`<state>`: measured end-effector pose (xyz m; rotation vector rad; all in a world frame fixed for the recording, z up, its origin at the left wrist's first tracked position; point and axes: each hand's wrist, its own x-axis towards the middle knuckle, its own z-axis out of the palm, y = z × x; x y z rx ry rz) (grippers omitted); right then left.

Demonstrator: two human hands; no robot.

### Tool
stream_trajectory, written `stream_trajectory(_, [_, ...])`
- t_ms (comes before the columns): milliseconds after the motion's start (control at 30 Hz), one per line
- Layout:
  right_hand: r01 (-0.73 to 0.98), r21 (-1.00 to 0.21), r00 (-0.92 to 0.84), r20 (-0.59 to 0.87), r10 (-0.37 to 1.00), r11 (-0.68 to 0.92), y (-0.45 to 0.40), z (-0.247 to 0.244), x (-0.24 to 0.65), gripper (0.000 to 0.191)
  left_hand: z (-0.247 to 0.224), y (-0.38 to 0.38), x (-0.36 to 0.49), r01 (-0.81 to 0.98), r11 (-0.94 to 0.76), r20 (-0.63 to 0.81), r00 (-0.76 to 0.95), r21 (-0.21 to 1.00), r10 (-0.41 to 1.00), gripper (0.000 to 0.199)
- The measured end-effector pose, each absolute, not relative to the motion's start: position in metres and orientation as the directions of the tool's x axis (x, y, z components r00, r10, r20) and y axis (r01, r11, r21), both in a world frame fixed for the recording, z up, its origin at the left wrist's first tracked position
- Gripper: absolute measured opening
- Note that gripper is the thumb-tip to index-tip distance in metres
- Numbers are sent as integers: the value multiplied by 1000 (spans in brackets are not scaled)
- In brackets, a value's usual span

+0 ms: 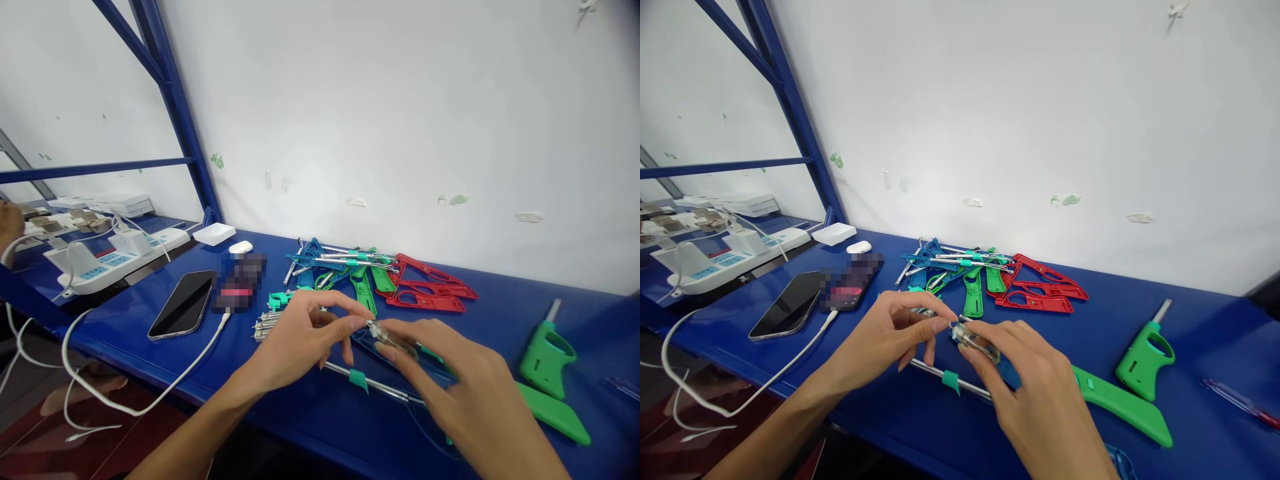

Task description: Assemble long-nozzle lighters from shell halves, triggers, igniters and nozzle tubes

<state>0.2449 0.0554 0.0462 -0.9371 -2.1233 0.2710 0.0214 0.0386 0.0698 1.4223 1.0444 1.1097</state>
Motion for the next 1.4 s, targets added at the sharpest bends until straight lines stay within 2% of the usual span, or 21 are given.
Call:
stream_trajectory(167, [492,-446,-456,599,658,748,58,49,242,20,73,38,24,-20,-168,170,139,986,976,15])
stream_trajectory(567, [488,-343,-513,631,582,803,61,48,250,24,72,35,25,-3,-179,178,138,984,974,30])
stream_trajectory(767, [484,-329,-526,632,570,811,61,51,249,23,71,36,24,-21,-170,171,144,985,975,40])
stream_trajectory(1067, [503,-299,-545,618,567,811,62,46,252,25,69,31,24,191,-256,221,186,947,957,34])
stream_trajectory(1233, [469,-338,-557,605,570,816,64,42,255,31,67,28,24,360,-402,339,226,842,913,40])
stream_trajectory(1400, [435,-381,-579,576,577,816,61,43,258,36,65,27,23,398,-556,446,340,729,828,39])
